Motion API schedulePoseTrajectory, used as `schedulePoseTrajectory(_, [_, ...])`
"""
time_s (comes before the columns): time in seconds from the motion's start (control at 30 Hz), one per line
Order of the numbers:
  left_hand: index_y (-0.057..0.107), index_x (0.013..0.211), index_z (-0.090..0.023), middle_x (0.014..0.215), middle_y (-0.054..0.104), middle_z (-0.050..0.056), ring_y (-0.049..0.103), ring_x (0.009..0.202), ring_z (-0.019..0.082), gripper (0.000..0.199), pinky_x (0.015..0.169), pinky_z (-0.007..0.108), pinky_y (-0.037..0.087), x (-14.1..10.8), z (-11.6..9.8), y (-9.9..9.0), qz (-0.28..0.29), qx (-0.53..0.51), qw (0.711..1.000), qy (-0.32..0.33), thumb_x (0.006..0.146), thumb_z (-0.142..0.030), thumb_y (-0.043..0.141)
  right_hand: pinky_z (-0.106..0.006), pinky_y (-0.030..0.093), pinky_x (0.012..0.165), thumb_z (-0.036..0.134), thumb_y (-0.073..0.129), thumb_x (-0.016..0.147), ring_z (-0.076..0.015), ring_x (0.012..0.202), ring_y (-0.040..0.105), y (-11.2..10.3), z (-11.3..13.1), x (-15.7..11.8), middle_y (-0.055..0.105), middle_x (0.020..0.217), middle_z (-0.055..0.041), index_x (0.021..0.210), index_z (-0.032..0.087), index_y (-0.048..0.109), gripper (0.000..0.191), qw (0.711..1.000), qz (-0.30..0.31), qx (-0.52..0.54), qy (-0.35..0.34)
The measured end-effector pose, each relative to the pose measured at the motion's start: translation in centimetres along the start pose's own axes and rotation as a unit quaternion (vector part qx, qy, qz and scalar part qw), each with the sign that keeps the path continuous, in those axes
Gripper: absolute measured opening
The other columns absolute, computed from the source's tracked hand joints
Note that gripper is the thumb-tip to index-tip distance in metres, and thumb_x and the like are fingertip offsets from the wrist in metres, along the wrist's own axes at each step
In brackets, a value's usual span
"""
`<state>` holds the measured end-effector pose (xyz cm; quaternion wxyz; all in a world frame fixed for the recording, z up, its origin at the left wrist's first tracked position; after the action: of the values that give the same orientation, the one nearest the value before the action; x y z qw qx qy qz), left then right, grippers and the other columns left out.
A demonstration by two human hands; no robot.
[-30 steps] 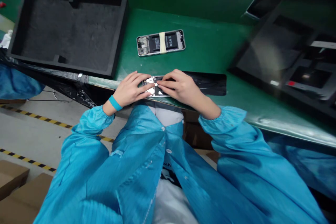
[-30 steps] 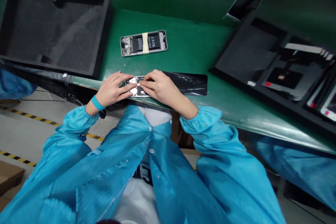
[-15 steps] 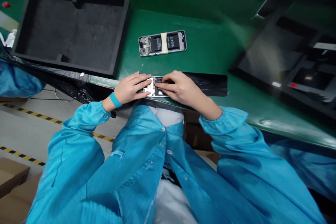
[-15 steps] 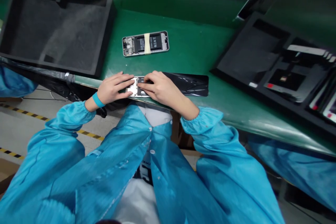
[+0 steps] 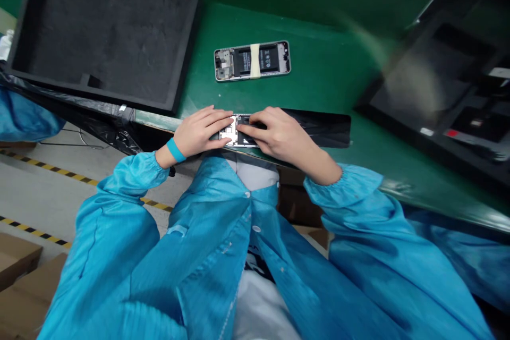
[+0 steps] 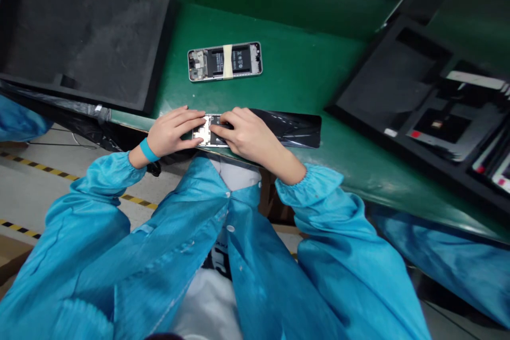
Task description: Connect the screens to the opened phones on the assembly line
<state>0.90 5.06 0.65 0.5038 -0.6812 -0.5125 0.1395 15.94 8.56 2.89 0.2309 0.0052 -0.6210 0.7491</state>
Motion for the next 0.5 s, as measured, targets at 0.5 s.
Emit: schedulePoseTrajectory(0.5, [0.07, 0.138, -0.02, 0.144, 0.073, 0.015, 0.07, 0.134, 0.03, 0.05, 0.123, 0.058, 0.052, 0.1, -0.1, 0.1, 0.008, 0.026, 1.0, 0.003, 0.107, -0.057, 0.056, -0.043, 0.047, 0.084, 0.017, 0.045, 0.107, -0.0269, 0.096, 0.056, 0.7, 1.4, -0.3, 0.072, 0.113, -0.014, 0.135, 0.02, 0.07, 0.037, 0.995, 0.025, -0.089, -0.023])
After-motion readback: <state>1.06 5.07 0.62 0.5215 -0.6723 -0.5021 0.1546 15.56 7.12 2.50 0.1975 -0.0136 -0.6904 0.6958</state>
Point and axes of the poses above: each hand's wrist, its own x-axis towards the middle knuckle, its own y-axis out of the palm, z = x × y, the point moved 9 cm from there along x, towards the middle knuckle
